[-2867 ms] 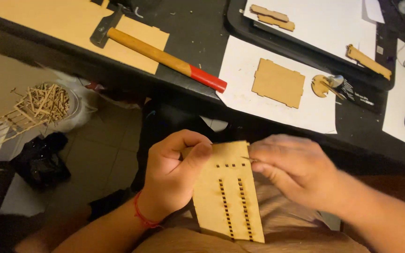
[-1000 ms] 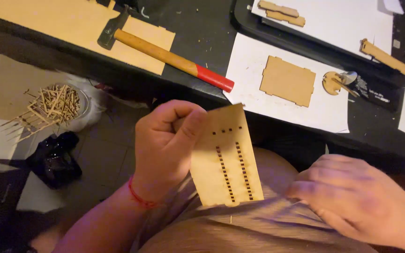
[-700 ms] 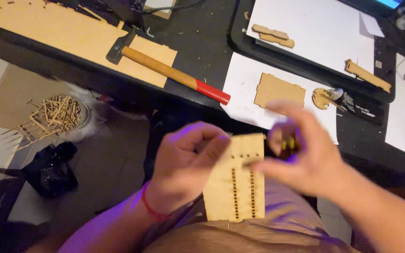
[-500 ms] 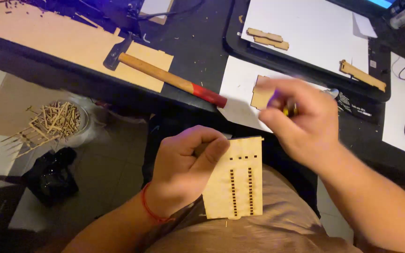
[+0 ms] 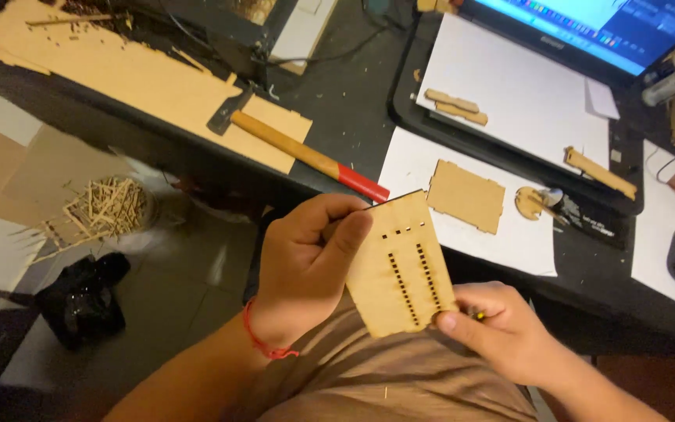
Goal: Cleaning and finishing laser-cut wooden pieces using a small tool and hammer for assembly.
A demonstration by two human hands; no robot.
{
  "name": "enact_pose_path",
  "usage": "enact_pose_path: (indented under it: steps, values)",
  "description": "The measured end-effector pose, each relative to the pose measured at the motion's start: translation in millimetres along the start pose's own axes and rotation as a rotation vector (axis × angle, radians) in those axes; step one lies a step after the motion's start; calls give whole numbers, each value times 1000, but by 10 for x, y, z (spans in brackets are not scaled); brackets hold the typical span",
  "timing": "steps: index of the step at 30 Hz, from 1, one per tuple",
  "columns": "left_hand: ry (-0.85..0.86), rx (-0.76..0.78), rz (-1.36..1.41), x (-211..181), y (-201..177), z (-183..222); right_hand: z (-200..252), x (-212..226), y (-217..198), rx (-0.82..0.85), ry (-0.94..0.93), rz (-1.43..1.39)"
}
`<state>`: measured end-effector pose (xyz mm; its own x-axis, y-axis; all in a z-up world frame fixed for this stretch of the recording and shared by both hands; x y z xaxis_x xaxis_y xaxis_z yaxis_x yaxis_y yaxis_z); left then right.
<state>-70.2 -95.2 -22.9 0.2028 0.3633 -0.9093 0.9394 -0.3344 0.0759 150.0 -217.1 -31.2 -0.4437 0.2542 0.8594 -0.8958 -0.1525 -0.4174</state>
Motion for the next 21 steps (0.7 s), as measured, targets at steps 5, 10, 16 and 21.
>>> enact_pose_path:
  steps: [5,10,16,21]
  values:
    - [13,109,303,58,5,-36,-72,-441,-112,-20,101,-547]
    - [5,115,726,276,199,-157,-163,-379,-85,236,129,-807]
    - [434,-13,494,131,438,-341,-247,-383,97,411,252,-986]
    - [271,-97,563,22,507,-435,-69,-321,82,128,387,-831]
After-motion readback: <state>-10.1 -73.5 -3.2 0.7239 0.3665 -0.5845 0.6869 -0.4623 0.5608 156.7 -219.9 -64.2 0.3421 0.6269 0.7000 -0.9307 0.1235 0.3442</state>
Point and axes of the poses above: each hand's wrist, its own z-axis away from the middle knuckle, its own y-axis out of the palm, x = y × z, the point moved 1 cm from there along -z, towards the middle knuckle, and after that the axes turned 11 degrees about y, right-handed, at the moved point
